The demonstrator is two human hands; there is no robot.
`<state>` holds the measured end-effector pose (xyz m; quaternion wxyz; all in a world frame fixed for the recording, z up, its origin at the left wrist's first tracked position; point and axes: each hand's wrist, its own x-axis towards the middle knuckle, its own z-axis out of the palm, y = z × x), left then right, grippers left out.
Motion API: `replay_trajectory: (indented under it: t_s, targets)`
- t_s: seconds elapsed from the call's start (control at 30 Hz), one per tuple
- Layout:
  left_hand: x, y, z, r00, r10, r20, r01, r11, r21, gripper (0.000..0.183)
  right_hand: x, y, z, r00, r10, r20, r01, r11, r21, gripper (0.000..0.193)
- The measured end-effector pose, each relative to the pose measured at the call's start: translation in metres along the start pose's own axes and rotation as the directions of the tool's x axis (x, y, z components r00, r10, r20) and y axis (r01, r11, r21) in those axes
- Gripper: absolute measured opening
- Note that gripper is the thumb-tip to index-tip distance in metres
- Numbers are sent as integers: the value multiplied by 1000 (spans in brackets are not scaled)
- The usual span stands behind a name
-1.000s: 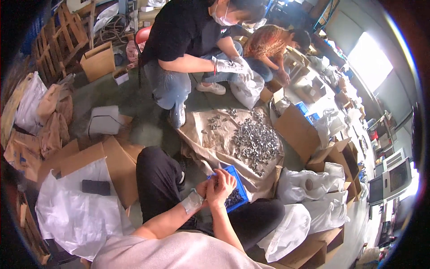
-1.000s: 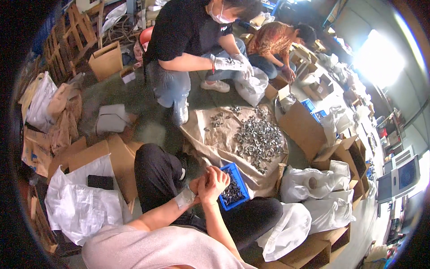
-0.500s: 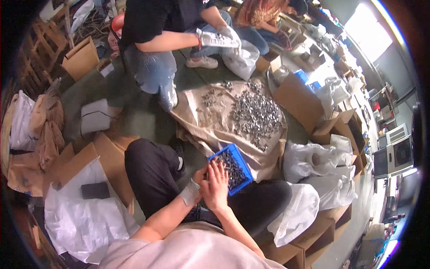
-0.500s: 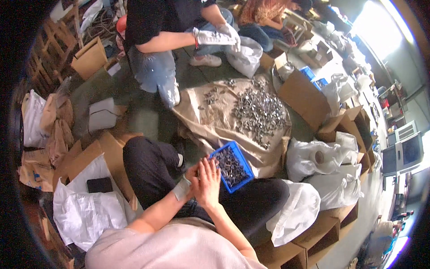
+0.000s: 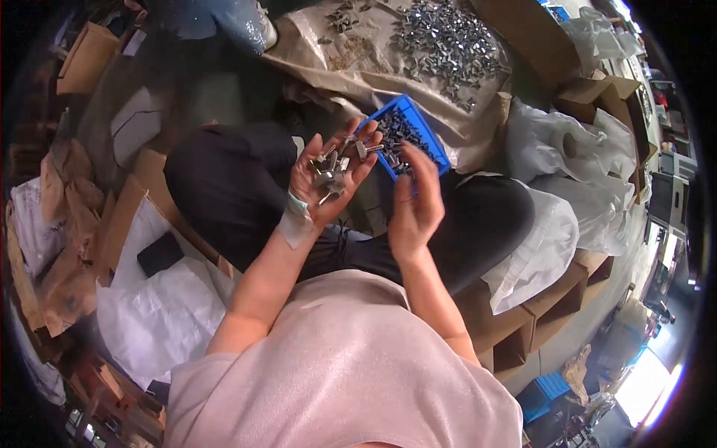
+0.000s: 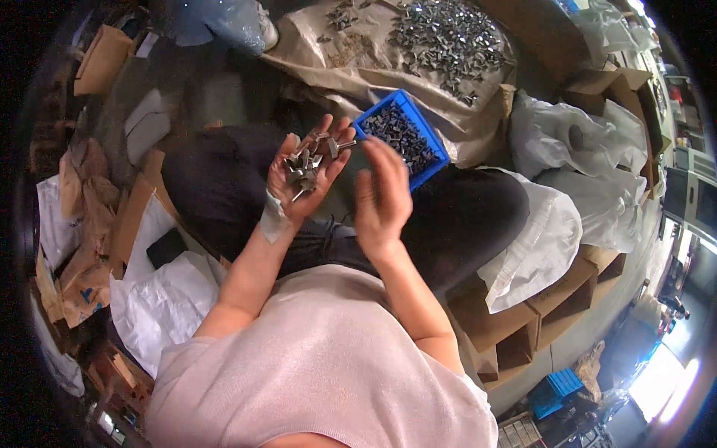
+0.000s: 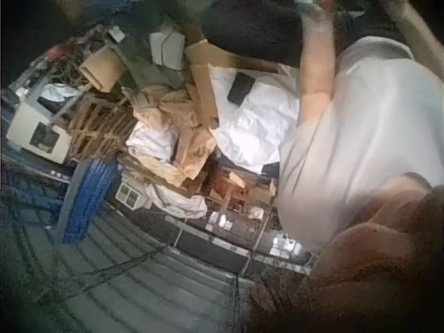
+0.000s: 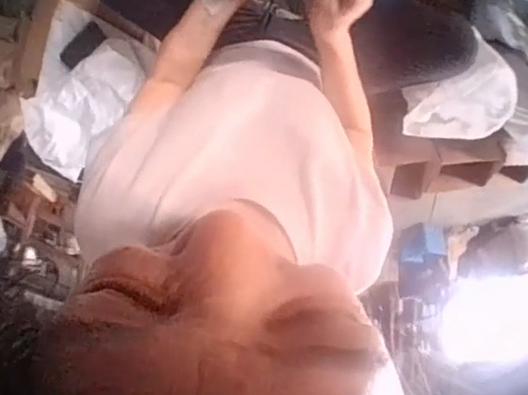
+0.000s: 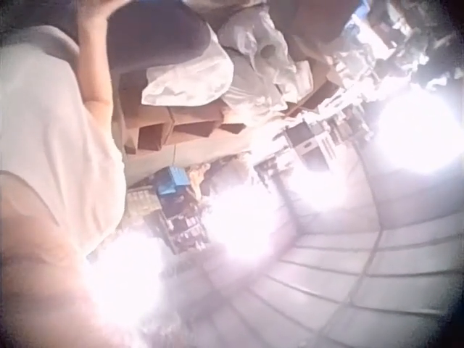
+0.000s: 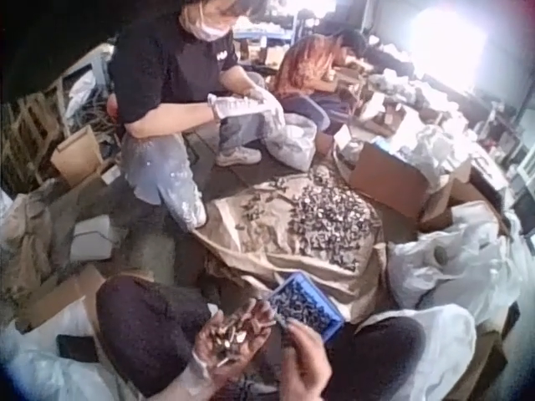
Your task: The person assembles metal fasteners by fitting metal components together by hand, displaying and sorting the assembled pieces, and picking additional parts from a plastic container.
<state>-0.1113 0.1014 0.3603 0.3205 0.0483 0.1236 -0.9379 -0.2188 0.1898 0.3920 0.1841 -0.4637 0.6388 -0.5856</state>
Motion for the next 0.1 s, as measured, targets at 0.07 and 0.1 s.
replay_trajectory:
  t_s: [0.07,0.1]
  targets:
    - [-4,-1,-1,1000,2,-26,0,998,60,60,-5,10,-9,995,98,-21,-100,986,-134,26]
    - [-7,-3,-2,999,-3,-40,8,993,118,63,-11,10,-12,991,123,55,-110,974,-200,26]
